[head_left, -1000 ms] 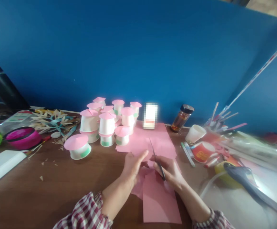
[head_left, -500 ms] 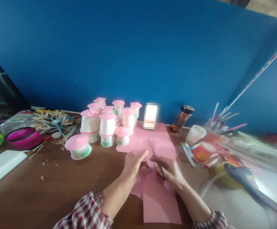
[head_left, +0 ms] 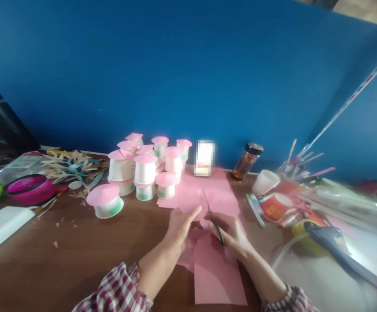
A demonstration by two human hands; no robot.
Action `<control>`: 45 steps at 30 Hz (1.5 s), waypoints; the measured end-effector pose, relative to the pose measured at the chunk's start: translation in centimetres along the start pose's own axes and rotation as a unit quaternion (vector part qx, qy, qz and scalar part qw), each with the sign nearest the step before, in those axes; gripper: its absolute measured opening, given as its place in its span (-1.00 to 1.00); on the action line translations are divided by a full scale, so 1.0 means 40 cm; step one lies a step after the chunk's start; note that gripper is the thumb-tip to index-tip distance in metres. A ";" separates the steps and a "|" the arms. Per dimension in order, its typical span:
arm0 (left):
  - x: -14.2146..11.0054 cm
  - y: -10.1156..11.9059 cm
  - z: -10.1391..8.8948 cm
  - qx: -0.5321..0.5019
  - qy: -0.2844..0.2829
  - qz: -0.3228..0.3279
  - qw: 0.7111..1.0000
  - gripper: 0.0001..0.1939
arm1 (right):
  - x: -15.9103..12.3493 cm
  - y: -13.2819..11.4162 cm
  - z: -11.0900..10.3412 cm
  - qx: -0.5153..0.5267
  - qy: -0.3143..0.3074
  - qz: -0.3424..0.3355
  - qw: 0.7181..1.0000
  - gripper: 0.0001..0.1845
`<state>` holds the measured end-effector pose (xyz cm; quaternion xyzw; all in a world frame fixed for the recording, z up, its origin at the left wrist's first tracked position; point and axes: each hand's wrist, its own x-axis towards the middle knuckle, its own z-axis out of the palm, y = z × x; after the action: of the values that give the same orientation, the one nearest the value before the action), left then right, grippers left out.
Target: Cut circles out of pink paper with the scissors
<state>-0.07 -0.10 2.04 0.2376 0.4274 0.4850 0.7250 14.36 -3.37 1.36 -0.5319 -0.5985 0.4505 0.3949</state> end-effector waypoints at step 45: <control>0.019 -0.013 -0.019 0.052 -0.091 -0.003 0.994 -0.72 | 0.019 0.042 0.002 0.127 0.146 0.021 0.981 -0.52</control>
<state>-0.35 0.31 0.97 0.3171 0.3853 0.4363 0.7488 14.68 -2.58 -0.29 -0.5500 -0.4605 0.4488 0.5329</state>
